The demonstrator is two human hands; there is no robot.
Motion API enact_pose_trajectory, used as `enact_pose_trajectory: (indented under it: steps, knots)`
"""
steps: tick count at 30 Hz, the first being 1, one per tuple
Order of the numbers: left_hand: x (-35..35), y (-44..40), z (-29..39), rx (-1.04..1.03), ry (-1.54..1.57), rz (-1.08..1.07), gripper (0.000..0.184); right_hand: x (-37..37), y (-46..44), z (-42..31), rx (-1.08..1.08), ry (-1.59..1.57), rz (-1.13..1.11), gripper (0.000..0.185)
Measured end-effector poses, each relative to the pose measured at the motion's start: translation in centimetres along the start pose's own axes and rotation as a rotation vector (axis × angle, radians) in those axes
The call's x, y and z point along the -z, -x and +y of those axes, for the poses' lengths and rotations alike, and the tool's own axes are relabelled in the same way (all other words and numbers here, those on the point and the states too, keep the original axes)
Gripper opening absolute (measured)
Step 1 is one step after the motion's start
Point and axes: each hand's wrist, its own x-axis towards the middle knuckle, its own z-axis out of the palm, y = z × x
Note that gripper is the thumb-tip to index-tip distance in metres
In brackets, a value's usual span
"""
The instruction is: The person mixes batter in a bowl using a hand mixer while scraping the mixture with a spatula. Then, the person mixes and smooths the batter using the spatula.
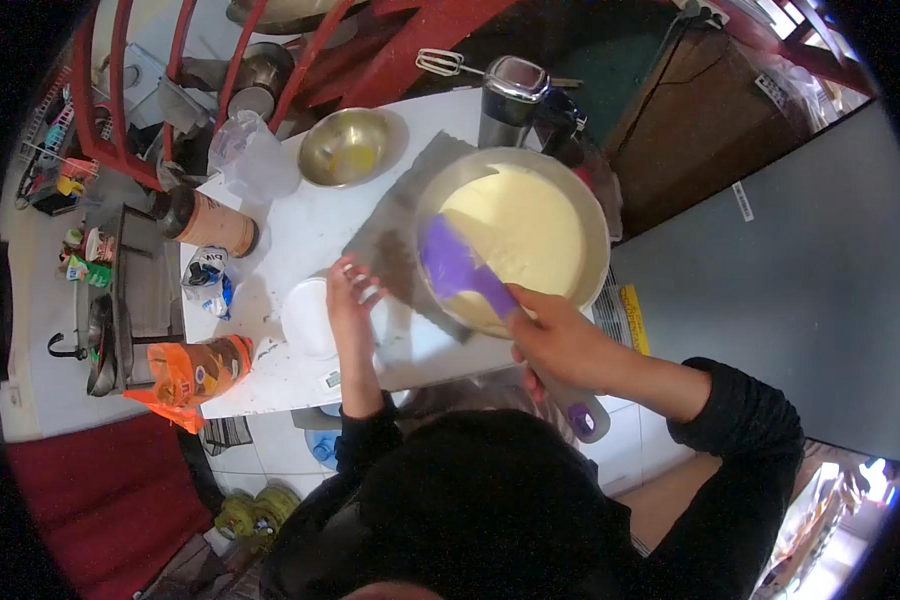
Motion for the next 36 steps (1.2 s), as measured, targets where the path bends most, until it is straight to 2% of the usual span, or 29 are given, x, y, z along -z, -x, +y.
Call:
enact_pose_trajectory:
  steps: [4, 11, 14, 18, 21, 24, 27, 33, 36]
  knots:
    - [1.5, 0.2, 2.1, -0.094, -0.022, 0.038, 0.030, -1.4, 0.2, -0.5, -0.091, -0.014, 0.049, 0.043]
    - [3.6, -0.4, 4.1, -0.134, -0.035, 0.013, 0.026, -0.3, 2.8, -2.2, -0.095, 0.458, -0.018, 0.043]
    - [4.1, -0.8, 4.1, -0.107, -0.042, 0.004, 0.024, 1.0, 4.2, -2.0, -0.081, 0.580, -0.098, 0.043]
    - [4.9, -1.3, 3.7, -0.107, -0.028, -0.017, 0.024, 1.6, 5.8, -2.5, -0.103, 0.727, -0.098, 0.044]
    - [5.1, -1.4, 3.8, -0.127, -0.015, -0.020, 0.025, 4.2, 5.9, -0.2, 0.157, 0.993, -0.110, 0.042]
    - [5.6, -1.5, 3.9, -0.133, -0.015, 0.001, 0.025, 5.4, 6.3, -0.5, 0.164, 0.988, -0.126, 0.039]
    - [6.5, -1.9, 3.7, -0.135, -0.020, 0.019, 0.026, 5.3, 6.8, -2.7, 0.011, 1.138, -0.077, 0.039]
    - [7.2, -2.1, 3.6, -0.151, -0.045, 0.035, 0.026, 5.7, 5.5, -2.3, 0.197, 1.023, -0.185, 0.041]
    - [7.7, -2.0, 3.6, -0.162, -0.056, 0.044, 0.027, 6.9, 5.4, -2.4, -0.054, 1.063, -0.177, 0.042]
